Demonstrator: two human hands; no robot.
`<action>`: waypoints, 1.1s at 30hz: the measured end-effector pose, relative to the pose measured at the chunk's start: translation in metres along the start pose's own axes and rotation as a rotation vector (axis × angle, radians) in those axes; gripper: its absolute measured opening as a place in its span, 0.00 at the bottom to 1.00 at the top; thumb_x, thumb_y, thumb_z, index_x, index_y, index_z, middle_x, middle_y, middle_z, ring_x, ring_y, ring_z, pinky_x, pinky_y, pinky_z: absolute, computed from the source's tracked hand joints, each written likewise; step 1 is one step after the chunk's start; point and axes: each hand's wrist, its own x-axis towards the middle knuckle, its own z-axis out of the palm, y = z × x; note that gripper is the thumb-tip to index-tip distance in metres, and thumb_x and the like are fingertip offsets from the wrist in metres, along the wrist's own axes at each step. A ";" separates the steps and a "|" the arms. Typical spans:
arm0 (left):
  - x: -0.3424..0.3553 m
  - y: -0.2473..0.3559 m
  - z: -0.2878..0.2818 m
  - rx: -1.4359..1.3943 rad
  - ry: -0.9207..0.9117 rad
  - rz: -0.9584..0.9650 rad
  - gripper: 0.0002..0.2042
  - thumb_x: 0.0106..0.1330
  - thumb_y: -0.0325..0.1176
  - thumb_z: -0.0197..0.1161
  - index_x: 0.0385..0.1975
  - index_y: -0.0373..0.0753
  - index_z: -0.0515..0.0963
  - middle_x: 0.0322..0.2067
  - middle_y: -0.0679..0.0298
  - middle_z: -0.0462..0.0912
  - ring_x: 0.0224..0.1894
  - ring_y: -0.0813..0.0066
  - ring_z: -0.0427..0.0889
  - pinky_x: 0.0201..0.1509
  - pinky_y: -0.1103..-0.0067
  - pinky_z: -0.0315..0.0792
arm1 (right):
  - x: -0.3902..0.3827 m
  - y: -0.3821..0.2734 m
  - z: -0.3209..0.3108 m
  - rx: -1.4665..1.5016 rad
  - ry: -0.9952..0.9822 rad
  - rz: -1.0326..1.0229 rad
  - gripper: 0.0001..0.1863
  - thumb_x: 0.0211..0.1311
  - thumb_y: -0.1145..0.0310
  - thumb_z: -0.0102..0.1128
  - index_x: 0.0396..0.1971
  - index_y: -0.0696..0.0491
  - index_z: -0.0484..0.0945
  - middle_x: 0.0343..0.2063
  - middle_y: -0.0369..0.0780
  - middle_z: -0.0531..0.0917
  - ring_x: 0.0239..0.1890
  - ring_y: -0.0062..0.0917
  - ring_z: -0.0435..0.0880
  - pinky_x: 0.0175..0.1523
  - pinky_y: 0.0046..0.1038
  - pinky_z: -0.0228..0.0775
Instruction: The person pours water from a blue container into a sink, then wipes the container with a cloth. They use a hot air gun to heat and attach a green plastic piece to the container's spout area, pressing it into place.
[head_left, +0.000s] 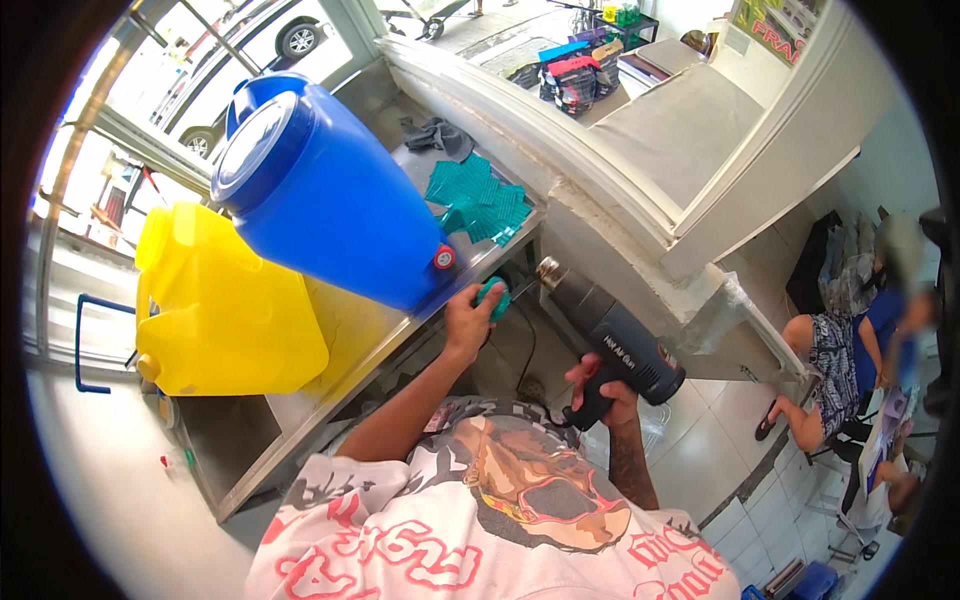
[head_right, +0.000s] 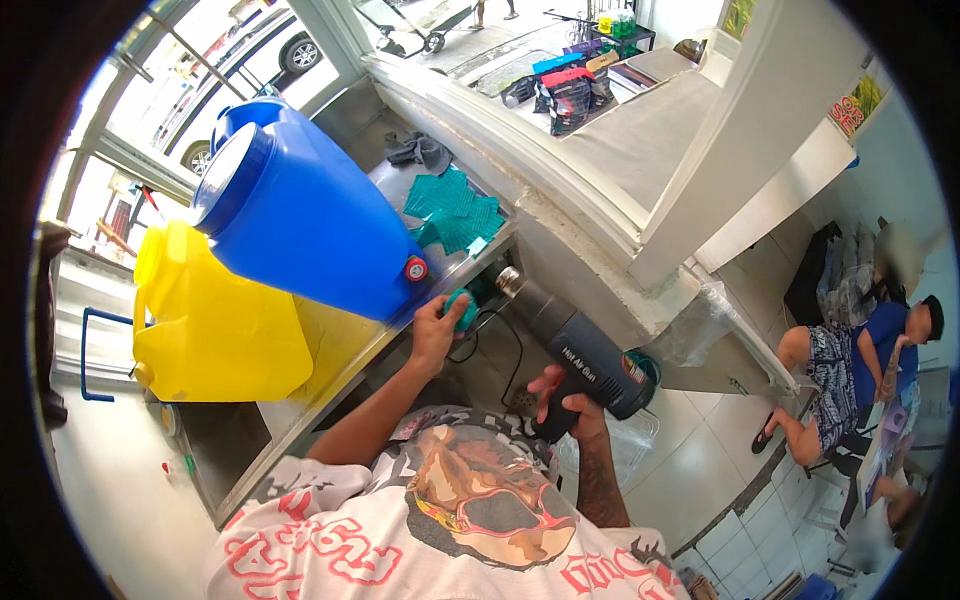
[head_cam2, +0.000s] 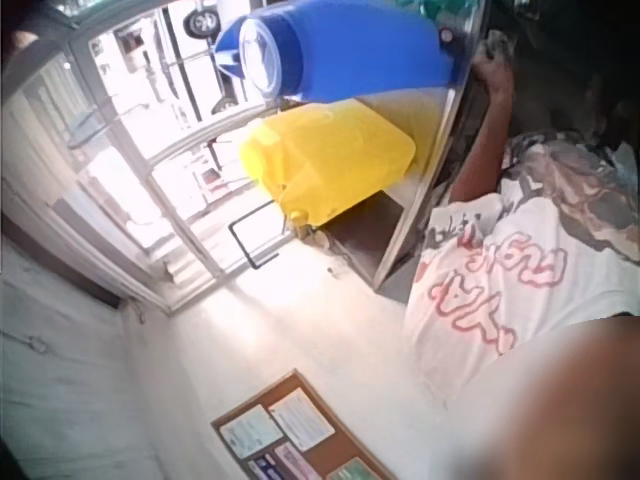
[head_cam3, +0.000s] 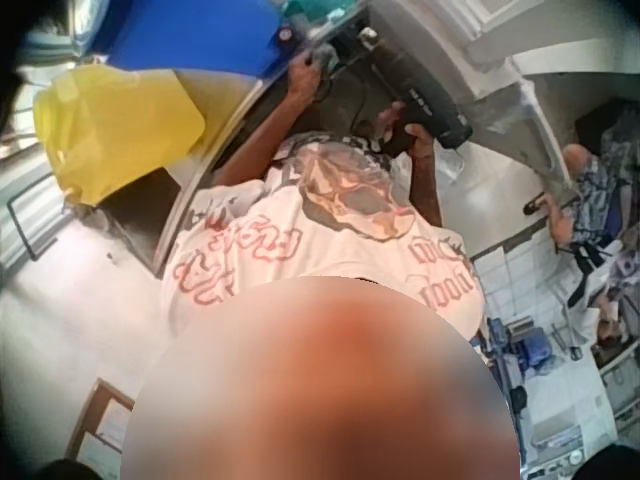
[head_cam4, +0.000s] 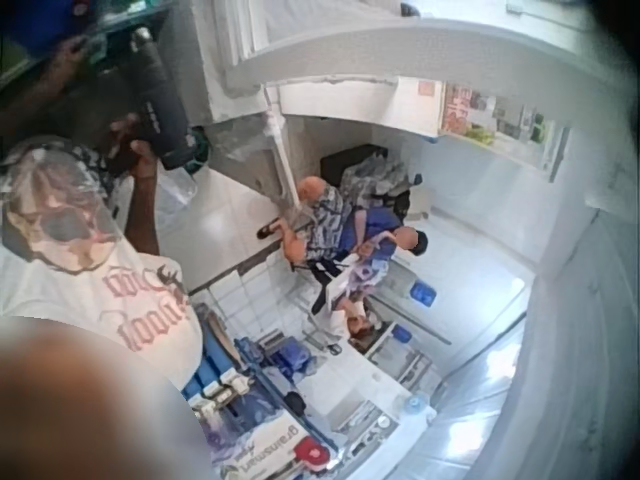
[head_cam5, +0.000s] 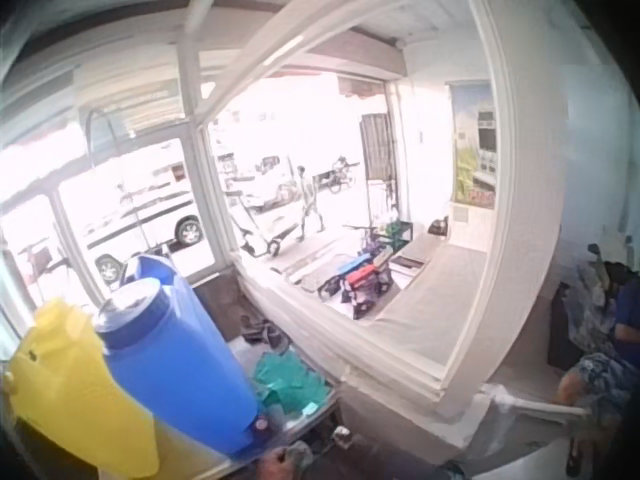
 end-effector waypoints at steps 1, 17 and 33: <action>-0.012 -0.005 -0.009 -0.117 0.028 -0.111 0.16 0.65 0.48 0.71 0.28 0.41 0.79 0.23 0.76 0.74 0.27 0.88 0.70 0.26 0.82 0.66 | 0.009 0.000 0.002 -0.007 0.016 0.021 0.33 0.50 0.65 0.64 0.59 0.56 0.72 0.49 0.55 0.82 0.33 0.36 0.86 0.35 0.35 0.81; 0.040 -0.015 -0.004 -1.031 0.570 -0.518 0.16 0.69 0.30 0.65 0.50 0.32 0.67 0.42 0.55 0.78 0.39 0.59 0.86 0.37 0.73 0.87 | 0.160 0.058 0.056 -0.070 0.116 0.028 0.25 0.52 0.67 0.59 0.52 0.54 0.71 0.53 0.50 0.80 0.44 0.39 0.86 0.40 0.39 0.83; 0.038 -0.029 0.002 -1.124 0.493 -0.593 0.20 0.68 0.46 0.65 0.54 0.43 0.72 0.46 0.64 0.81 0.45 0.67 0.86 0.44 0.75 0.84 | 0.147 0.031 0.041 -0.129 0.160 0.006 0.23 0.51 0.67 0.59 0.50 0.55 0.71 0.47 0.51 0.82 0.37 0.37 0.86 0.36 0.36 0.82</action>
